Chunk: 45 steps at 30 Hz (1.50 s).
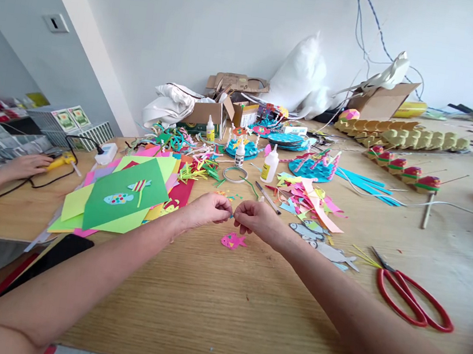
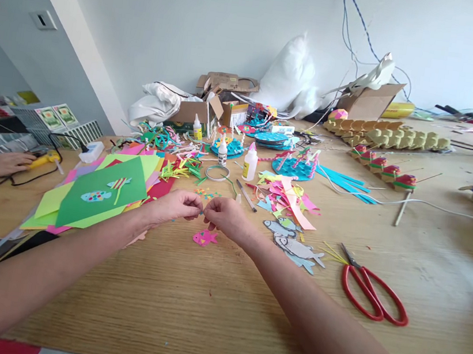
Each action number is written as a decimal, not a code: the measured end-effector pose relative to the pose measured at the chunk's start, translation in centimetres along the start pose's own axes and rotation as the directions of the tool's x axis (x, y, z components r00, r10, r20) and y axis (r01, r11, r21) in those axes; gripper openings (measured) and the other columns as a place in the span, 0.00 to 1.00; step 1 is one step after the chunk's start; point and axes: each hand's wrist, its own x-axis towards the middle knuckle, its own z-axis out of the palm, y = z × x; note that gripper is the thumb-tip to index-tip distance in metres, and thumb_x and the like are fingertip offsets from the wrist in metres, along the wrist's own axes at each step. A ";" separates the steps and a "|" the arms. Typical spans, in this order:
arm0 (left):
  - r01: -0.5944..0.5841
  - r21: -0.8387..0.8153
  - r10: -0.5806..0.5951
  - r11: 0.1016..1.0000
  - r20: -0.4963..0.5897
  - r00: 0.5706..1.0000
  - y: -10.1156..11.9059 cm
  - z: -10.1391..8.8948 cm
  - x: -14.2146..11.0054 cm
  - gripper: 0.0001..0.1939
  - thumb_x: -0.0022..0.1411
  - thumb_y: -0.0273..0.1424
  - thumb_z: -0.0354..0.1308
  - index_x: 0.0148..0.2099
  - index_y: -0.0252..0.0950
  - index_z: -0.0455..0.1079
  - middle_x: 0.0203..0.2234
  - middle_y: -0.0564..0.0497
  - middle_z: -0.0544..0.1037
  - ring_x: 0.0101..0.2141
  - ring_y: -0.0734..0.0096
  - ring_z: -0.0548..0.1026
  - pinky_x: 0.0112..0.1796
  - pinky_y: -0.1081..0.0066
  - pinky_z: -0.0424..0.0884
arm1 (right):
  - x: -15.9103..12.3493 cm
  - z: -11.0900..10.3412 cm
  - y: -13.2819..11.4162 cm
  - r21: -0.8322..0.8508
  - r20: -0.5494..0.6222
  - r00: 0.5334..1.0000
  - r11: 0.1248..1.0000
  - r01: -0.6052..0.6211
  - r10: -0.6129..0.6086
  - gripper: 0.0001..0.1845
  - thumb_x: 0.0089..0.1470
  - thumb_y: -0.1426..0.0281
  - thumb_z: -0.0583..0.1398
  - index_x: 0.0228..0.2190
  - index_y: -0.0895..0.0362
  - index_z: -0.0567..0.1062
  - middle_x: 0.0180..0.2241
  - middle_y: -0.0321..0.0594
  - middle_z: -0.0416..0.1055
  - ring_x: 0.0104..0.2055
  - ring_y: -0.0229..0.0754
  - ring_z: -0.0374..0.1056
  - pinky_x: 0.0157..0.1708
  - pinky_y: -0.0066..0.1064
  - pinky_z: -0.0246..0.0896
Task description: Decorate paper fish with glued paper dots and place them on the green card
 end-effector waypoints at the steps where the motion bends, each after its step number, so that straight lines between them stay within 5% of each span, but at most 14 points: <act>1: -0.001 0.007 0.001 1.000 -0.001 1.000 -0.1 0.0 0.0 0.04 0.45 0.26 0.50 0.26 0.31 0.65 0.16 0.57 0.64 0.19 0.82 0.61 0.20 0.79 0.55 | 0.0 0.1 0.0 0.003 0.003 1.000 1.000 -0.013 0.013 0.04 0.43 0.75 0.52 0.19 0.59 0.65 0.19 0.34 0.67 0.17 0.30 0.63 0.15 0.20 0.53; 9: 0.019 -0.005 -0.019 1.000 -0.001 1.000 -1.0 0.1 0.0 0.04 0.44 0.26 0.50 0.26 0.31 0.64 0.16 0.57 0.64 0.18 0.81 0.61 0.20 0.79 0.57 | 0.0 0.1 0.3 -0.083 0.005 1.000 0.996 -0.015 0.015 0.03 0.42 0.74 0.52 0.21 0.58 0.65 0.20 0.34 0.68 0.18 0.31 0.64 0.16 0.20 0.53; 17: 0.033 -0.016 -0.033 0.999 0.008 0.999 -0.7 0.3 -0.2 0.04 0.45 0.27 0.51 0.25 0.31 0.64 0.16 0.57 0.64 0.19 0.81 0.61 0.21 0.78 0.58 | 0.2 0.1 0.7 -0.301 -0.023 0.987 0.943 0.143 -0.157 0.05 0.42 0.72 0.52 0.20 0.59 0.66 0.16 0.29 0.61 0.17 0.28 0.56 0.17 0.21 0.47; 27: 0.087 -0.106 -0.081 0.991 0.060 0.995 -0.9 1.0 -0.9 0.03 0.44 0.26 0.51 0.24 0.31 0.63 0.15 0.58 0.63 0.18 0.82 0.61 0.21 0.80 0.58 | -0.3 0.3 0.3 -0.339 0.058 0.992 0.933 0.121 -0.107 0.08 0.42 0.70 0.51 0.20 0.60 0.68 0.17 0.31 0.61 0.19 0.30 0.54 0.18 0.22 0.47; 32: 0.090 0.069 -0.092 0.994 0.025 0.995 -1.4 0.9 -1.4 0.05 0.45 0.26 0.49 0.26 0.31 0.65 0.17 0.57 0.66 0.20 0.79 0.64 0.22 0.78 0.59 | -0.5 0.2 0.4 -0.370 0.118 0.992 0.925 0.093 -0.053 0.09 0.41 0.71 0.51 0.22 0.61 0.70 0.18 0.32 0.63 0.20 0.30 0.54 0.19 0.22 0.48; 37: -0.064 0.476 0.137 0.877 -0.120 0.983 -2.0 1.5 -3.2 0.09 0.48 0.22 0.48 0.29 0.34 0.69 0.23 0.54 0.72 0.26 0.75 0.68 0.28 0.76 0.61 | -0.9 -0.1 0.0 -0.465 0.218 0.976 0.881 0.085 0.021 0.10 0.40 0.72 0.52 0.24 0.60 0.72 0.20 0.34 0.67 0.21 0.31 0.56 0.19 0.22 0.48; 41: -0.239 0.580 0.338 0.779 -0.067 0.939 -2.9 2.6 -4.6 0.11 0.52 0.19 0.46 0.32 0.34 0.68 0.27 0.52 0.73 0.30 0.73 0.69 0.32 0.75 0.63 | -1.2 0.3 -0.8 -0.566 0.237 0.969 0.820 0.082 0.067 0.11 0.39 0.73 0.53 0.26 0.59 0.74 0.21 0.35 0.69 0.21 0.32 0.57 0.19 0.22 0.47; 45: -0.296 0.644 0.400 0.705 -0.017 0.916 -3.7 3.1 -5.0 0.11 0.54 0.19 0.45 0.33 0.33 0.67 0.28 0.50 0.73 0.32 0.70 0.69 0.35 0.72 0.64 | -1.3 0.9 -1.3 -0.624 0.216 0.969 0.780 0.042 0.120 0.13 0.40 0.73 0.54 0.28 0.60 0.76 0.24 0.37 0.72 0.23 0.33 0.59 0.19 0.23 0.47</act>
